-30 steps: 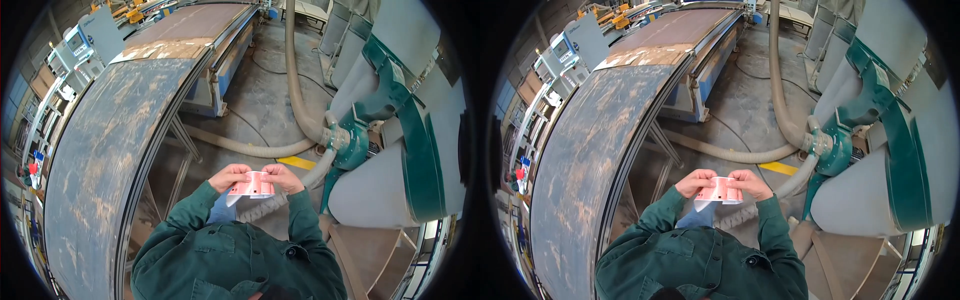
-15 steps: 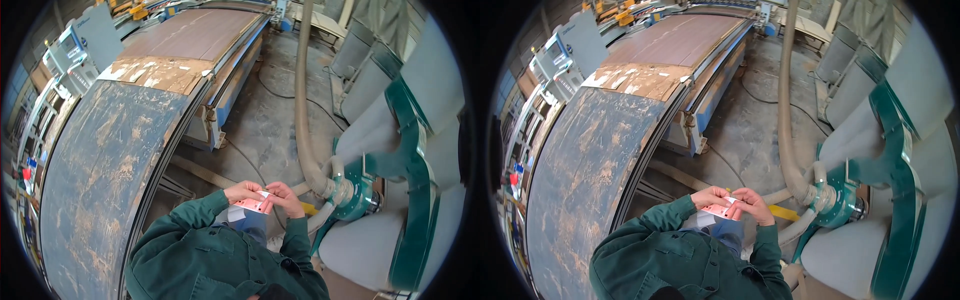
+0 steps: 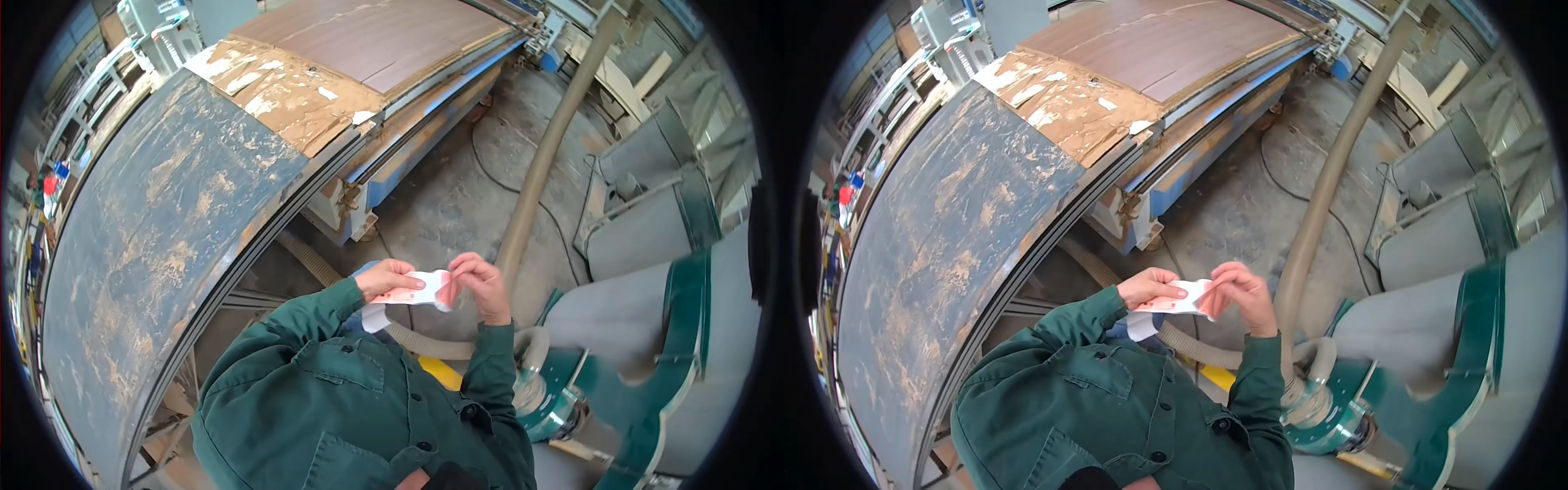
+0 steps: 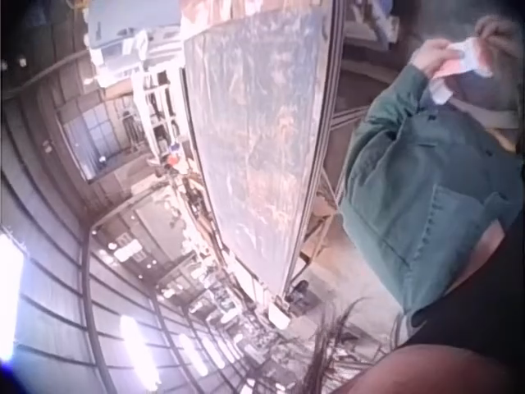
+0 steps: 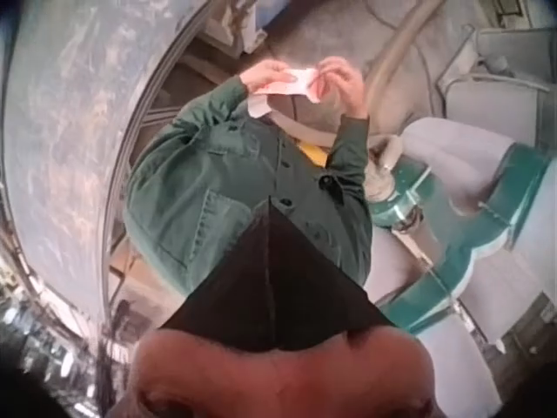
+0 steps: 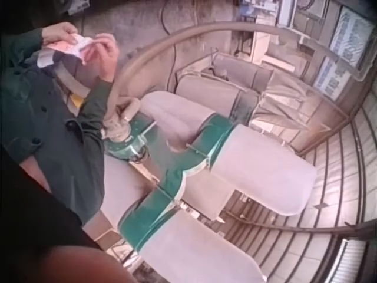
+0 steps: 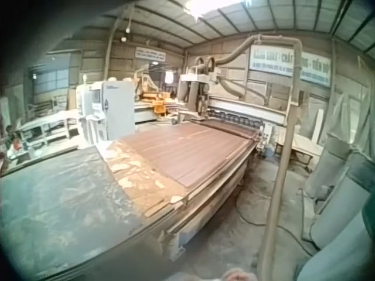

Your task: Attaching identification labels to wooden panels and interacting with a CNC machine control panel.

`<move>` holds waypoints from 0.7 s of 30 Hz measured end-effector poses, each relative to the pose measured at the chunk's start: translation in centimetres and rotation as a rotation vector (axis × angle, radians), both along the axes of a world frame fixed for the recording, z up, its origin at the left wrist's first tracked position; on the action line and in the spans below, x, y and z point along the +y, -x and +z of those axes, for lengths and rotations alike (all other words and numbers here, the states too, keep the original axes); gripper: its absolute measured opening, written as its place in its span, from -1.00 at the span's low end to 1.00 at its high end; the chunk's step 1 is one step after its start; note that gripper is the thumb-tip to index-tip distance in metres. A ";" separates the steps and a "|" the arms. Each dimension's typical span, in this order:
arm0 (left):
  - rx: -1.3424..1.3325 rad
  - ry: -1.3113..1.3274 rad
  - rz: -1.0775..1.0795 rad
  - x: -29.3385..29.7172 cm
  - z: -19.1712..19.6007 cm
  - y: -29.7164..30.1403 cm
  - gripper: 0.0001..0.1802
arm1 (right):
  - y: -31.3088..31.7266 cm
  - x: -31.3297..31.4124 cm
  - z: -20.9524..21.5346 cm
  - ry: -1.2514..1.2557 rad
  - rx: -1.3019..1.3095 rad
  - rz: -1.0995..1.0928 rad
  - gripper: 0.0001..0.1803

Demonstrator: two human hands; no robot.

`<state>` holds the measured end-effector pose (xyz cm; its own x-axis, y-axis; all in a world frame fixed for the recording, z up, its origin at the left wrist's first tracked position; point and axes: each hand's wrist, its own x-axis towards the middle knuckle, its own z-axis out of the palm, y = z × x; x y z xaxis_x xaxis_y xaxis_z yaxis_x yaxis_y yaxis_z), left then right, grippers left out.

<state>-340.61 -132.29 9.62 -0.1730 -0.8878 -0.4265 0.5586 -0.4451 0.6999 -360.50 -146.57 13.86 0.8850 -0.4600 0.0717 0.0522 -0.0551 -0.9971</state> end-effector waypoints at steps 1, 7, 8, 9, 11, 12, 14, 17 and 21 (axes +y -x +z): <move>-0.056 0.000 0.038 -1.6 -0.6 -1.0 -0.85 | -1.1 -2.8 -0.3 -0.079 -0.086 -0.074 -0.92; -0.324 0.066 -0.044 -10.6 -8.8 -8.3 -0.78 | -10.3 -17.5 3.6 0.017 0.024 -0.055 -0.96; -0.406 0.117 -0.078 -12.7 -8.8 -9.6 -0.79 | -12.6 -20.0 4.6 0.030 0.030 -0.035 -0.96; -0.552 0.151 -0.096 -14.1 -8.9 -10.1 -0.73 | -15.1 -21.9 5.4 0.033 0.044 -0.001 -0.96; -0.570 0.123 -0.142 -18.0 -6.3 -12.3 -0.71 | -18.8 -26.6 5.0 0.110 0.113 0.051 -0.96; -0.619 0.107 -0.206 -19.8 -4.7 -13.6 -0.69 | -21.8 -29.9 4.5 0.202 0.140 0.074 -0.95; -0.606 0.091 -0.172 -21.2 -5.6 -15.2 -0.67 | -27.8 -33.3 5.1 0.258 0.184 0.183 -0.95; -0.798 0.130 -0.071 -23.0 -4.6 -17.7 -0.67 | -36.6 -37.4 4.8 0.287 0.214 0.375 -0.93; -0.825 0.013 0.125 -24.1 -4.9 -19.6 -0.63 | -48.4 -41.4 1.7 0.485 0.279 0.521 -0.88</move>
<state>-320.98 -156.37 4.69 0.2908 -0.8855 -0.3623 -0.0913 -0.4026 0.9108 -312.07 -187.96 15.57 0.9939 0.0482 -0.0993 -0.0590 -0.5275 -0.8475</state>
